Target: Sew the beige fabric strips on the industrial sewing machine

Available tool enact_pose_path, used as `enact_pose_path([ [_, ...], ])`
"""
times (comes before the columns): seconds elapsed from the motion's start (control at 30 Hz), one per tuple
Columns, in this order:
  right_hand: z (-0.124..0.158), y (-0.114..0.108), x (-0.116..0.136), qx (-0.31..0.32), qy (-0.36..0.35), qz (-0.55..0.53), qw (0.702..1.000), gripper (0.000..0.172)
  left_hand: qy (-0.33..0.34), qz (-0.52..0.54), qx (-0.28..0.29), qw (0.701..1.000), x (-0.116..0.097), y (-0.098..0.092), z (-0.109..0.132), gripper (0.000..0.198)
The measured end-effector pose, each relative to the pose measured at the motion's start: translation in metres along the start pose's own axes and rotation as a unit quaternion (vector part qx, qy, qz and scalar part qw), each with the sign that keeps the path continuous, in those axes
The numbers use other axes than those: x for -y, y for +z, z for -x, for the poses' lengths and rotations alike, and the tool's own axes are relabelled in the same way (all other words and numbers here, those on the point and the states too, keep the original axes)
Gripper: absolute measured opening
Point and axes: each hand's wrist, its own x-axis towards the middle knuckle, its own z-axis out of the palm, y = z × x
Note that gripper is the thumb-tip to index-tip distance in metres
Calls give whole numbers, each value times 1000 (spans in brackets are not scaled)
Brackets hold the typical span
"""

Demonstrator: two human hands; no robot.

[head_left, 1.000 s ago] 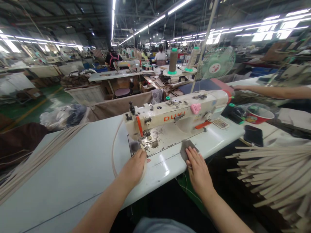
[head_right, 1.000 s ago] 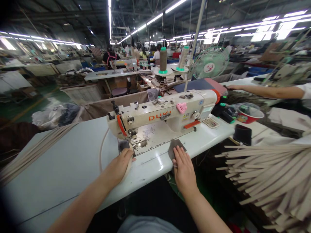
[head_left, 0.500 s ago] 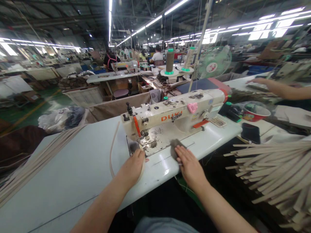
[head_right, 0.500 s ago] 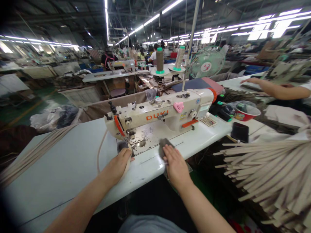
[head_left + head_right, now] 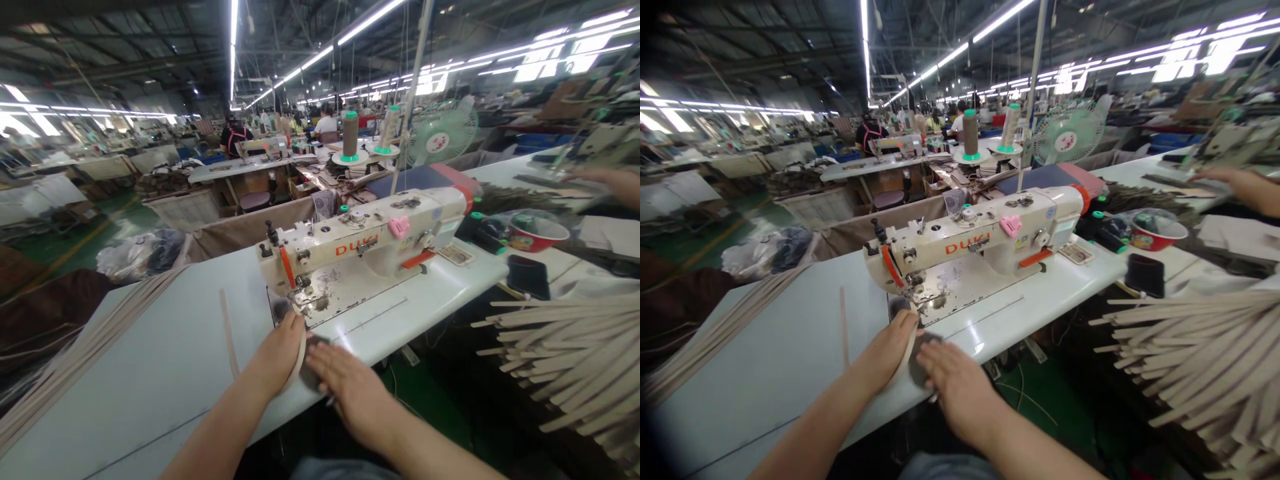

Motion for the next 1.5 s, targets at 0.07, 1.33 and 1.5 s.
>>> enact_pose_path([
  [0.07, -3, -15, -45, -44, 136, 86, 986, 46, 8, 13, -2, 1000, 3, 0, 1, 14],
  [1.33, -65, -58, -133, -173, 145, 189, 956, 46, 11, -164, -62, 984, -16, 20, 10, 37],
  [1.5, -3, -73, -118, -206, 342, 56, 915, 42, 41, -198, -144, 969, -6, 38, 8, 39],
])
